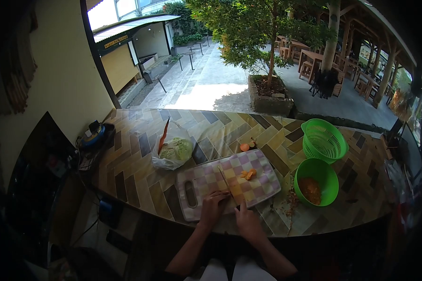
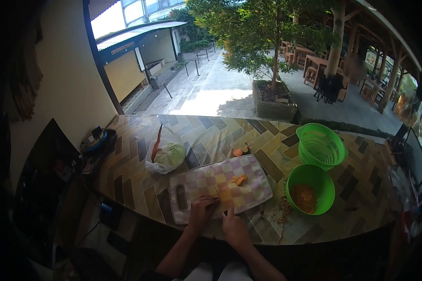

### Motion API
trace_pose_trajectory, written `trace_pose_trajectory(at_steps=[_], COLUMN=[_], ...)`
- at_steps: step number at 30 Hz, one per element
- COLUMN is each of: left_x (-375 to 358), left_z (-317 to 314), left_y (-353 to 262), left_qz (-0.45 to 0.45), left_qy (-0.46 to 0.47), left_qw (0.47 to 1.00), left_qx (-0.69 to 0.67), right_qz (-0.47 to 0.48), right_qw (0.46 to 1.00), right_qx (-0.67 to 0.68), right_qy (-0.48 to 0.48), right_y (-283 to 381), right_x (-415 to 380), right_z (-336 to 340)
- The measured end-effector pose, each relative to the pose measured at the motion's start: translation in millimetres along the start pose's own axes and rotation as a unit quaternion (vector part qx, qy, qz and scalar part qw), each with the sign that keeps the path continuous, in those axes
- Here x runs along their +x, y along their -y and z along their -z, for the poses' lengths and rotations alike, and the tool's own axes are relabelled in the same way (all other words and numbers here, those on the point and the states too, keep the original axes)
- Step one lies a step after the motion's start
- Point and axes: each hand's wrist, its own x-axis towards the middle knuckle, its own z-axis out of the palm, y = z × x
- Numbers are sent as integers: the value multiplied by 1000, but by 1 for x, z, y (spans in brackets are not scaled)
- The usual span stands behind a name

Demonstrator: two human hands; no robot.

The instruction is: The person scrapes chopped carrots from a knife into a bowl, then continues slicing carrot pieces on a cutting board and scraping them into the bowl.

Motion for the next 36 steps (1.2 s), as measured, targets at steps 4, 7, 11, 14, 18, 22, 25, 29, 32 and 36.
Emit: trace_pose_trajectory(at_steps=[4,7,11,14,18,22,25,29,32,36], left_x=[-2,-2,-1,-2,-1,-2,-2,-2,-2,-2], left_z=[-1,0,0,1,3,0,-1,0,3,6], left_y=[-3,-4,-5,-3,-2,2,2,2,0,-1], left_qz=[9,20,10,-3,3,8,9,10,6,10], left_qy=[-2,1,3,9,8,-3,-6,-1,17,16], left_qw=[1000,1000,1000,1000,1000,1000,1000,1000,1000,1000], left_qx=[10,18,17,25,8,3,15,12,1,0], right_qz=[-7,-8,-21,-20,-3,-3,-6,-20,-12,-3], right_qw=[1000,999,998,998,999,1000,1000,999,999,1000], right_qx=[-11,-30,-47,-53,-32,-13,-11,-27,-42,-29], right_qy=[18,28,38,29,2,11,24,32,16,0], right_y=[0,6,7,6,3,4,3,5,3,2], right_x=[-15,-15,-4,11,14,0,-3,7,20,19], right_z=[2,7,5,-3,-11,-4,-2,-5,-13,-17])
